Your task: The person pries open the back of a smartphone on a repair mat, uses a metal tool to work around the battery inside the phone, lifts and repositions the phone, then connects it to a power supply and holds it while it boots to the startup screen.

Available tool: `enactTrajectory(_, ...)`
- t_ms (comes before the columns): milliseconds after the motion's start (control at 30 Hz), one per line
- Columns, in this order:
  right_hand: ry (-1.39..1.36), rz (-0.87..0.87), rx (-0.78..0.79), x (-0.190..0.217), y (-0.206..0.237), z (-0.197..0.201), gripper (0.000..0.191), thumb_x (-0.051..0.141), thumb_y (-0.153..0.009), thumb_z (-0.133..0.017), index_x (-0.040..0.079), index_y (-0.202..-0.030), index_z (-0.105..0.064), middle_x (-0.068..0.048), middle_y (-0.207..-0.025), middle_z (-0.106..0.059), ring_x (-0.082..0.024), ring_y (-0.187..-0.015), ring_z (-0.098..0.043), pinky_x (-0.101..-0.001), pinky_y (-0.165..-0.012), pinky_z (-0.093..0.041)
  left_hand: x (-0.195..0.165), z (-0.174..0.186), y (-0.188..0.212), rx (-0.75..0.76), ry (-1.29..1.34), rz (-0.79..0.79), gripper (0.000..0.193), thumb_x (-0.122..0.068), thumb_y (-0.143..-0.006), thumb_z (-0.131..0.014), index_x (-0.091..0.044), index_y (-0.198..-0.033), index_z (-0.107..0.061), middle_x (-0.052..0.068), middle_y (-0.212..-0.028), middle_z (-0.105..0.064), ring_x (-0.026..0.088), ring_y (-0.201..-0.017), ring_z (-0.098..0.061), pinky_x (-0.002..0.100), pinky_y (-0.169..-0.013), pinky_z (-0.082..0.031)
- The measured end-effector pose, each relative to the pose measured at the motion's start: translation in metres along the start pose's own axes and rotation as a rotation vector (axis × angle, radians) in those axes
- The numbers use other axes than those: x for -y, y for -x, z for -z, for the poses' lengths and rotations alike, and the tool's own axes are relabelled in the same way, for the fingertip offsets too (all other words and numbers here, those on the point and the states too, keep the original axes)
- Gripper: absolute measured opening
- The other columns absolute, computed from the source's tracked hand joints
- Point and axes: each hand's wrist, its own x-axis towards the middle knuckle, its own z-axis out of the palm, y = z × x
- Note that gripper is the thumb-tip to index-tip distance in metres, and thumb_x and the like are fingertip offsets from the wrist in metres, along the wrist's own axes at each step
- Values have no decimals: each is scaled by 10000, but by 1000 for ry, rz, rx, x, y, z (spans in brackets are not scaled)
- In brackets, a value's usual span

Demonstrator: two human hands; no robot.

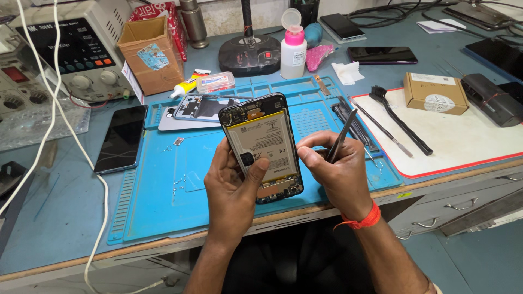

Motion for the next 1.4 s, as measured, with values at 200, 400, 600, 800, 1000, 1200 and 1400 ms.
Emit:
enactTrajectory(200, 39, 23, -7, 0, 1, 0, 112, 86, -920, -735, -14, -970, -738, 50, -744, -641, 19, -583, -469, -172, -480, -333, 2, 1, 0, -5, -28, -38, 522, -131, -972, -696, 29, -1421, -482, 138, -1211, -705, 179, -1102, -701, 381, -850, -640)
enactTrajectory(400, 13, -13, 1, -1, 0, 1, 102, 80, -920, -746, -13, -958, -732, 42, -753, -636, 20, -584, -455, -169, -484, -330, 2, 0, 0, -14, -40, -47, 544, -132, -969, -700, 20, -1438, -470, 133, -1224, -702, 179, -1113, -697, 376, -858, -637)
enactTrajectory(600, -28, -14, 42, -4, -2, 3, 79, 62, -926, -721, -9, -939, -689, 19, -882, -662, 21, -620, -475, -168, -509, -357, 2, 0, 1, -34, -31, 64, 570, -166, -913, -694, -4, -1408, -461, 116, -1172, -700, 195, -1052, -738, 378, -717, -651)
enactTrajectory(800, -43, -23, 60, -7, -2, 4, 66, 51, -929, -697, -6, -937, -666, 16, -869, -644, 13, -604, -467, -175, -496, -355, 3, 0, 3, 45, -125, -130, 547, -163, -1030, -698, 42, -1477, -459, 171, -1239, -701, 239, -1152, -705, 383, -901, -630)
enactTrajectory(1000, -83, -36, 87, -6, -3, 4, 86, 61, -932, -699, -6, -923, -646, -11, -908, -653, 1, -573, -452, -182, -465, -333, 1, -2, 1, 4, -83, 10, 572, -200, -948, -683, 11, -1422, -443, 157, -1167, -699, 243, -1066, -755, 377, -713, -655)
enactTrajectory(1200, -162, -51, 97, -6, -3, 5, 93, 48, -933, -719, -22, -944, -659, -38, -936, -663, -11, -591, -470, -188, -475, -346, -3, -2, 0, 5, -39, 11, 565, -188, -954, -687, 20, -1420, -445, 162, -1185, -692, 245, -1072, -744, 394, -717, -654)
enactTrajectory(1400, -208, -61, 122, -6, -3, 7, 89, 35, -930, -711, -32, -951, -655, -48, -937, -664, -11, -578, -453, -191, -459, -330, -1, 1, 0, 0, -12, 28, 576, -178, -934, -688, 14, -1419, -443, 138, -1188, -693, 217, -1066, -739, 390, -722, -652)
